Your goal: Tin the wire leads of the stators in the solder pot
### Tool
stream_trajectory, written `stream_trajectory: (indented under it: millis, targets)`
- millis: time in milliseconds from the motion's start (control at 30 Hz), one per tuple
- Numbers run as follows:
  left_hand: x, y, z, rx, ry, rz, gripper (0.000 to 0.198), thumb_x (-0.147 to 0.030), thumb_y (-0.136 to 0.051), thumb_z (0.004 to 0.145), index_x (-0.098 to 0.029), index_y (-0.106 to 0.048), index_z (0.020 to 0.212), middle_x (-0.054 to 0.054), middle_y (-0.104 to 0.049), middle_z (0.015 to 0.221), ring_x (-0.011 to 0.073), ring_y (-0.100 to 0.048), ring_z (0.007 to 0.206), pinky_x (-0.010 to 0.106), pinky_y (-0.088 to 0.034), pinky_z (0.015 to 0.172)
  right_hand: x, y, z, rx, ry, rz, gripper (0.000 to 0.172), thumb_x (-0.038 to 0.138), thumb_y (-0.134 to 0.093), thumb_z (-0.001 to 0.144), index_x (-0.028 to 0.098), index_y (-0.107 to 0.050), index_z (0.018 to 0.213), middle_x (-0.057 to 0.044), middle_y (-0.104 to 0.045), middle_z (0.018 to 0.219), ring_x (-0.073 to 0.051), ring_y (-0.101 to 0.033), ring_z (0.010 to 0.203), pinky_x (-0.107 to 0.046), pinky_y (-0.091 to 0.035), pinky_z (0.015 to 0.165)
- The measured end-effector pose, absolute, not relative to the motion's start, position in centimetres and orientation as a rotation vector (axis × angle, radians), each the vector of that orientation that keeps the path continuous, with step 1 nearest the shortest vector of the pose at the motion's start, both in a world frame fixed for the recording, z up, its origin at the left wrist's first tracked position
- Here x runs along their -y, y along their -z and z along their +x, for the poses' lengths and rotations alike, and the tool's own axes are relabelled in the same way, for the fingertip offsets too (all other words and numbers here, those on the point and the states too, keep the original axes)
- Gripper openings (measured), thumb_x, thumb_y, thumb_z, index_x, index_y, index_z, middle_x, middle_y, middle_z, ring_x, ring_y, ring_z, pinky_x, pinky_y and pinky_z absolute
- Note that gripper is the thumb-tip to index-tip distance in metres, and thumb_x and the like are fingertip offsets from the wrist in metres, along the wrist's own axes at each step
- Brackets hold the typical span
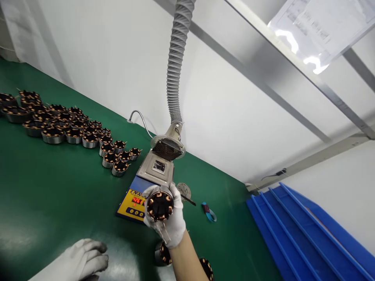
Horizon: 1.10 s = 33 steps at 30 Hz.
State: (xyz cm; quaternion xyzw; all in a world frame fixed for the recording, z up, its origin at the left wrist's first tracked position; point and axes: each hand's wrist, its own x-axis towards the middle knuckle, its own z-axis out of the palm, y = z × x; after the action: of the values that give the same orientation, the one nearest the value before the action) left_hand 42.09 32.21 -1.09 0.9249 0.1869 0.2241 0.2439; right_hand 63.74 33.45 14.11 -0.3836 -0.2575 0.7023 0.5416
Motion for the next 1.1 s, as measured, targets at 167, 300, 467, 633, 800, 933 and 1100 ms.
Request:
stream_trajectory:
  millis: [167, 300, 467, 633, 800, 933, 1100]
  targets:
    - [-32.3, 1.7, 42.3, -0.529, -0.644, 2.586, 0.016, -0.02, -0.055, 0.08, -0.026, -0.062, 0.093, 0.003, -0.068, 0.094, 0.0215, -0.061, 0.09, 0.028, -0.046, 0.079, -33.4, -13.6, 63.5, 0.607, -1.599, -0.859, 0.049, 0.062, -0.05, 0.079, 0.016, -0.063, 0.069, -0.001, -0.056, 0.053, -0.01, -0.045, 0.039, -0.018, -0.032, 0.031]
    - [-32.0, 0.5, 42.4, -0.576, -0.571, 2.565, 0.014, -0.021, -0.054, 0.083, -0.026, -0.064, 0.092, 0.002, -0.068, 0.09, 0.0198, -0.061, 0.086, 0.028, -0.046, 0.078, -33.1, -13.3, 63.2, 0.58, -1.659, -0.871, 0.045, 0.059, -0.051, 0.078, 0.016, -0.064, 0.074, 0.001, -0.054, 0.053, -0.01, -0.048, 0.041, -0.018, -0.036, 0.034]
    - [-31.6, 0.4, 42.2, -0.662, -0.541, 2.513, 0.017, -0.024, -0.054, 0.084, -0.027, -0.063, 0.099, 0.003, -0.065, 0.102, 0.0208, -0.059, 0.096, 0.03, -0.045, 0.085, -32.7, -13.0, 62.5, 0.602, -1.673, -0.881, 0.051, 0.062, -0.048, 0.078, 0.014, -0.064, 0.077, 0.003, -0.049, 0.047, -0.008, -0.04, 0.032, -0.018, -0.033, 0.03]
    - [-31.2, 1.2, 42.0, -0.718, -0.42, 2.505, 0.023, -0.022, -0.052, 0.086, -0.028, -0.061, 0.106, 0.004, -0.063, 0.108, 0.0222, -0.056, 0.102, 0.035, -0.044, 0.09, -32.5, -12.9, 61.9, 0.587, -1.712, -0.861, 0.051, 0.062, -0.049, 0.077, 0.013, -0.065, 0.075, 0.002, -0.051, 0.05, -0.009, -0.041, 0.033, -0.019, -0.033, 0.029]
    - [-31.0, 1.0, 42.0, -0.724, -0.455, 2.484, 0.021, -0.02, -0.05, 0.086, -0.025, -0.062, 0.103, 0.005, -0.062, 0.104, 0.0215, -0.055, 0.099, 0.034, -0.043, 0.09, -32.2, -12.8, 61.4, 0.565, -1.634, -0.877, 0.046, 0.057, -0.052, 0.077, 0.013, -0.065, 0.069, -0.003, -0.062, 0.069, -0.01, -0.05, 0.046, -0.018, -0.039, 0.036]
    - [-31.0, 0.4, 42.0, -0.687, -0.529, 2.485, 0.021, -0.017, -0.049, 0.086, -0.024, -0.062, 0.101, 0.004, -0.063, 0.099, 0.0195, -0.056, 0.093, 0.031, -0.045, 0.085, -32.0, -12.6, 61.1, 0.539, -1.653, -0.905, 0.05, 0.061, -0.053, 0.076, 0.013, -0.066, 0.07, -0.002, -0.06, 0.063, -0.009, -0.047, 0.042, -0.018, -0.036, 0.034]
    - [-31.1, -0.1, 41.9, -0.694, -0.654, 2.486, 0.023, -0.013, -0.046, 0.087, -0.024, -0.061, 0.101, 0.003, -0.063, 0.093, 0.0175, -0.055, 0.087, 0.027, -0.045, 0.08, -31.7, -12.2, 60.4, 0.398, -1.664, -0.976, 0.05, 0.064, -0.057, 0.072, 0.015, -0.066, 0.073, -0.001, -0.058, 0.058, -0.01, -0.049, 0.043, -0.018, -0.035, 0.035]
